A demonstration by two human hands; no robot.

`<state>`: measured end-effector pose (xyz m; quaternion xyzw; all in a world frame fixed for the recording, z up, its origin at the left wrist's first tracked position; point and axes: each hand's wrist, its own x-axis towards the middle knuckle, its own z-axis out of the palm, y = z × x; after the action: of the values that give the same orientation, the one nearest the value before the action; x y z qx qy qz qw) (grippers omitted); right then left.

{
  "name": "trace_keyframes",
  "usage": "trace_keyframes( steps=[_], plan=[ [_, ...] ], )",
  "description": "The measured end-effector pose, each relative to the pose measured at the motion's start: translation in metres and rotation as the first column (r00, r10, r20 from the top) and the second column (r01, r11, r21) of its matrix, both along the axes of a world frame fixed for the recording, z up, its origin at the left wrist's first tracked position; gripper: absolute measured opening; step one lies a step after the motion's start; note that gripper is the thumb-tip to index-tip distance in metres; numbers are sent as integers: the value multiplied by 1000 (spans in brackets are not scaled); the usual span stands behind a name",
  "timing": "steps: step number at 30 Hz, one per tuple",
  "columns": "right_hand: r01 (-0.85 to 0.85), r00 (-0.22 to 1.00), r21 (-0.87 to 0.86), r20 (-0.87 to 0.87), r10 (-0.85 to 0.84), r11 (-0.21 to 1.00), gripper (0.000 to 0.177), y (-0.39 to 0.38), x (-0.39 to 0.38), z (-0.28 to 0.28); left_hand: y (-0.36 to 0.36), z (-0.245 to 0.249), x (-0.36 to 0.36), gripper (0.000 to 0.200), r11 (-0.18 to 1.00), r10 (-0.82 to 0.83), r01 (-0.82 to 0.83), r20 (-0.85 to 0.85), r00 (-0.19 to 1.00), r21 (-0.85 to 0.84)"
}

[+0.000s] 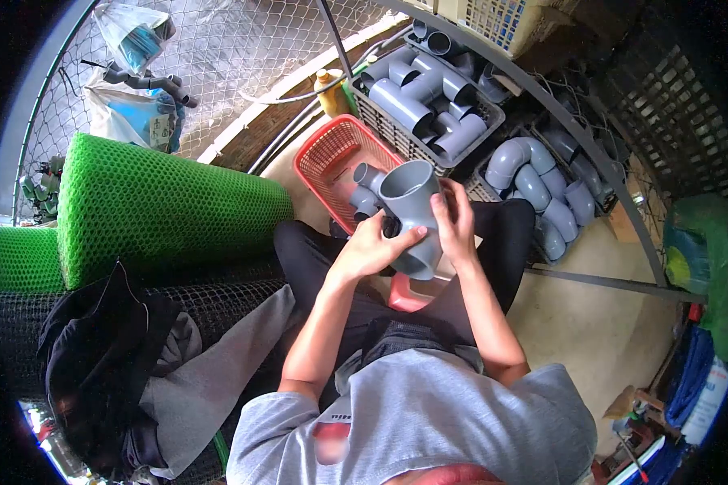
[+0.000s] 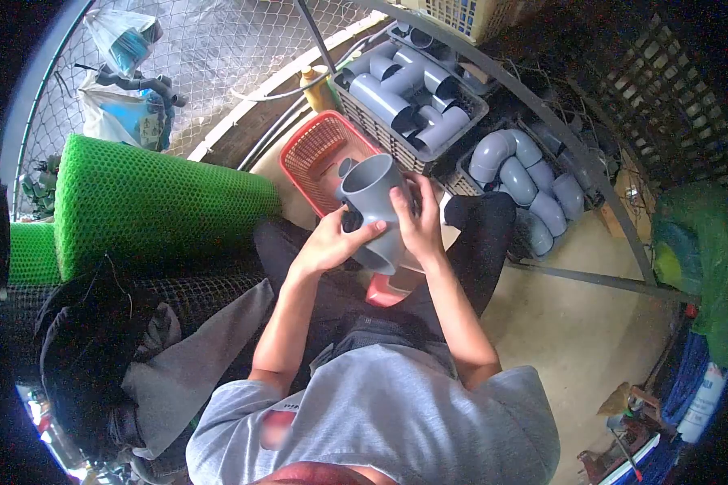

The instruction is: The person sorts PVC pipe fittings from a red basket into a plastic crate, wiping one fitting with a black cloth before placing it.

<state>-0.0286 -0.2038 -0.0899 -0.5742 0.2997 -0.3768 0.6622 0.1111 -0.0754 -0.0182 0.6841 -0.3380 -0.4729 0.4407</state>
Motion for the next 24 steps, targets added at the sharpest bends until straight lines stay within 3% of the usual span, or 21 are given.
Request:
trace_keyframes(
  steps=[2, 4, 6, 7, 10, 12, 13, 14, 16, 17, 19, 20, 22, 24],
  plan=[
    [8, 1000, -249, -26, -14, 968, 56, -1, 4, 7, -1, 2, 2, 62, 993, -55, 48, 69, 996, 104],
    [26, 999, -238, -19, -31, 971, 59, -4, 8, -4, 0, -10, -5, 51, 999, -7, 3, 122, 992, 33],
    [109, 979, -343, -127, -161, 933, 59, 0, 12, -10, -2, -12, -16, 43, 992, -104, 37, 593, 798, 124],
    [144, 950, -404, -199, -240, 903, 59, 5, 13, -10, -3, -22, -27, 39, 999, -31, 18, 730, 683, 26],
    [255, 910, -413, -202, -361, 874, 58, 15, 18, -13, -6, -28, -41, 36, 998, 43, 12, 797, 602, -62],
    [279, 929, -248, -175, -326, 928, 55, 15, 15, -16, -4, -26, -48, 42, 990, 104, 21, 810, 577, -142],
    [292, 956, 110, -28, -291, 950, 52, 4, 6, -13, -2, -28, -50, 49, 947, 248, 61, 841, 480, -314],
    [218, 945, 454, 121, -302, 864, 50, -10, -8, -12, -3, -36, -49, 53, 907, 343, 75, 832, 436, -414],
    [-75, 905, 565, 384, -182, 822, 50, -28, -31, -19, 3, -33, -56, 53, 971, 206, -47, 724, 658, -233],
    [-137, 907, 526, 408, -108, 839, 54, -31, -37, -20, 1, -36, -54, 53, 972, 204, -46, 727, 655, -231],
    [-162, 925, 455, 380, -26, 876, 56, -35, -39, -25, -3, -52, -56, 49, 990, 130, -88, 479, 868, -109],
    [-191, 938, 377, 343, 55, 906, 58, -37, -40, -29, -5, -58, -59, 49, 991, 123, -82, 474, 872, -107],
    [-263, 947, 404, 283, 154, 876, 58, -39, -36, -43, -12, -71, -63, 44, 981, 187, -187, 451, 873, -47],
    [-159, 981, 373, 160, 105, 914, 60, -28, -31, -59, -14, -86, -69, 45, 965, 262, -188, 616, 743, -184]
  ],
)
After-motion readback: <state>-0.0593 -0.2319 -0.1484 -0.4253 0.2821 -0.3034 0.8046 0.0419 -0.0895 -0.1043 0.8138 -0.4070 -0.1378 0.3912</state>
